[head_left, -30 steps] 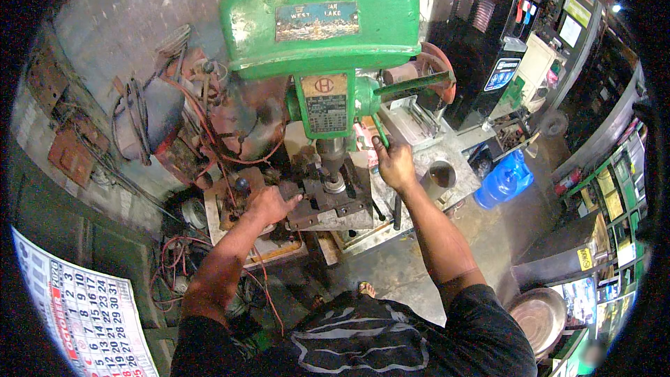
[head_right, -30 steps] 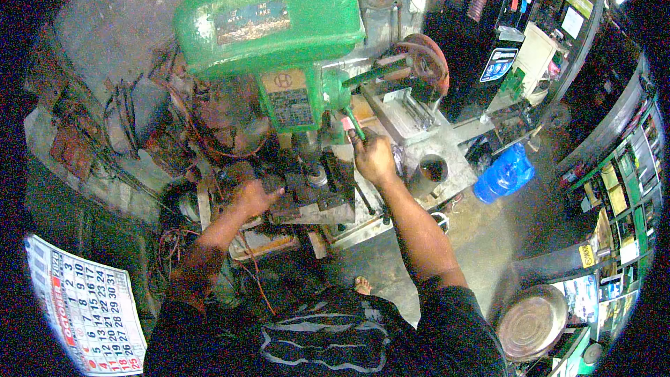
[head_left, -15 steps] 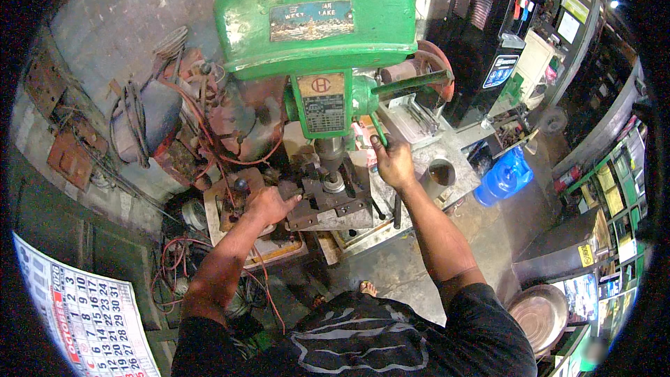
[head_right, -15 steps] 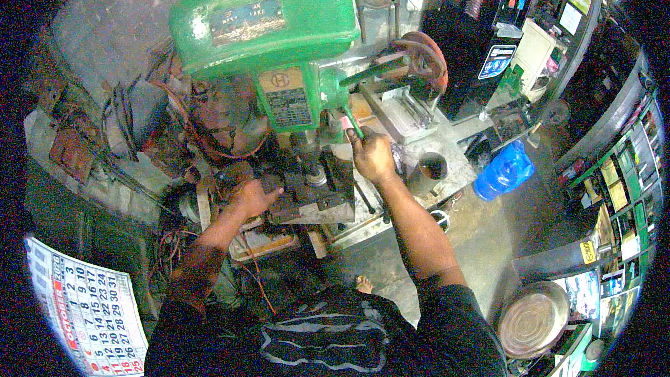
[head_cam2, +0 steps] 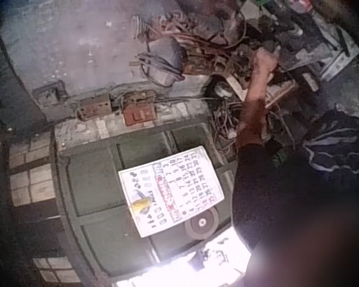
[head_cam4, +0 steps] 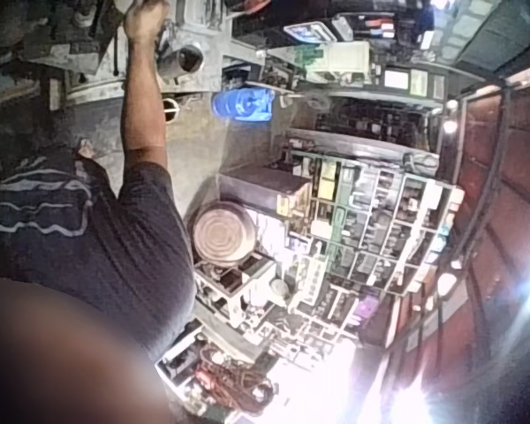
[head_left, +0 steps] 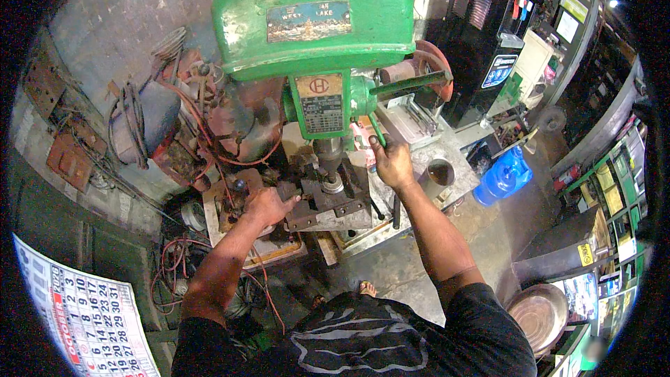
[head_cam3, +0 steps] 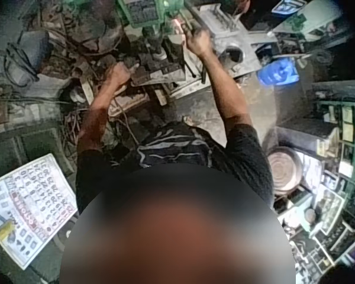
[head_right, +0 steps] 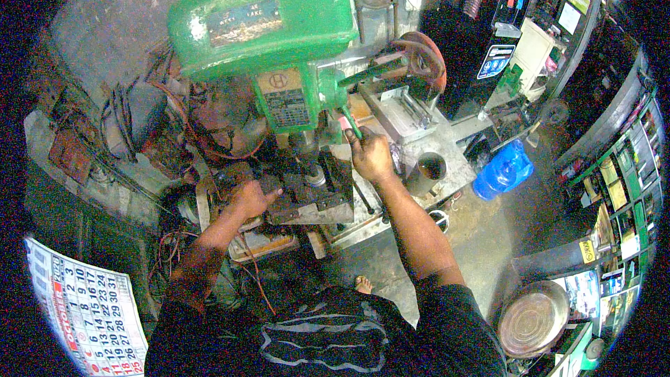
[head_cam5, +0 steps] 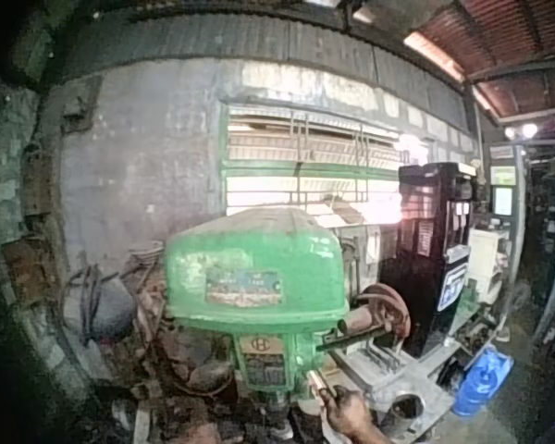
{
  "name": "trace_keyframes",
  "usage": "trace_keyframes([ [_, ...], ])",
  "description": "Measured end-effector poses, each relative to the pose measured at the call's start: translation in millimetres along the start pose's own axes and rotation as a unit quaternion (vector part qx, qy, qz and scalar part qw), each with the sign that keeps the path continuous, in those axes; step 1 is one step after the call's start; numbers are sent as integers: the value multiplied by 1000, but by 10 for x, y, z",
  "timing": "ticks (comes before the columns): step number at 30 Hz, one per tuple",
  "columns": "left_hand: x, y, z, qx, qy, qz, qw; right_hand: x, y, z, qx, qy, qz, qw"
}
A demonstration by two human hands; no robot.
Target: The person operates a green drill press to drill holes into a metal workpiece. They repeatedly lower the drill with the right hand while holding the workpiece with the left, then lift the drill and reposition the workpiece for the next hole.
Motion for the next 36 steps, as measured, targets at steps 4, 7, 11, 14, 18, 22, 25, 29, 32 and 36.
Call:
trace_keyframes([
  [4,-9,3,-1,0,-19,-4,1000,16,-6,18,2,-13,6,1000],
  [7,-38,27,18,-5,-32,-6,999,30,-9,32,0,-14,6,1000],
  [11,-51,48,40,1,0,-22,1000,35,-1,49,11,-9,-4,1000],
  [14,-56,39,45,4,-14,-15,1000,23,6,31,-2,-19,2,1000],
  [18,-42,30,33,1,-19,-11,1000,18,3,18,-5,-9,-2,1000],
  [22,-30,25,26,8,-5,-1,1000,10,-2,3,-19,-13,10,1000],
  [25,-13,13,15,11,-3,-3,1000,10,-2,4,-17,-11,11,1000],
  [29,2,-4,2,14,-3,1,1000,14,-6,9,-7,-7,4,1000],
  [32,2,-2,3,13,2,2,1000,18,-6,18,5,-3,-6,1000],
  [36,-24,20,15,4,-4,-9,1000,15,-4,14,5,-7,-6,1000],
])
Point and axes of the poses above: each hand's wrist, its own y-axis towards the middle knuckle, its own x-axis out of the back of the hand, z = x × y, the point moved 4 cm from there along y, towards the middle knuckle, and after that the axes turned 3 degrees about x, right-handed, at the moved point
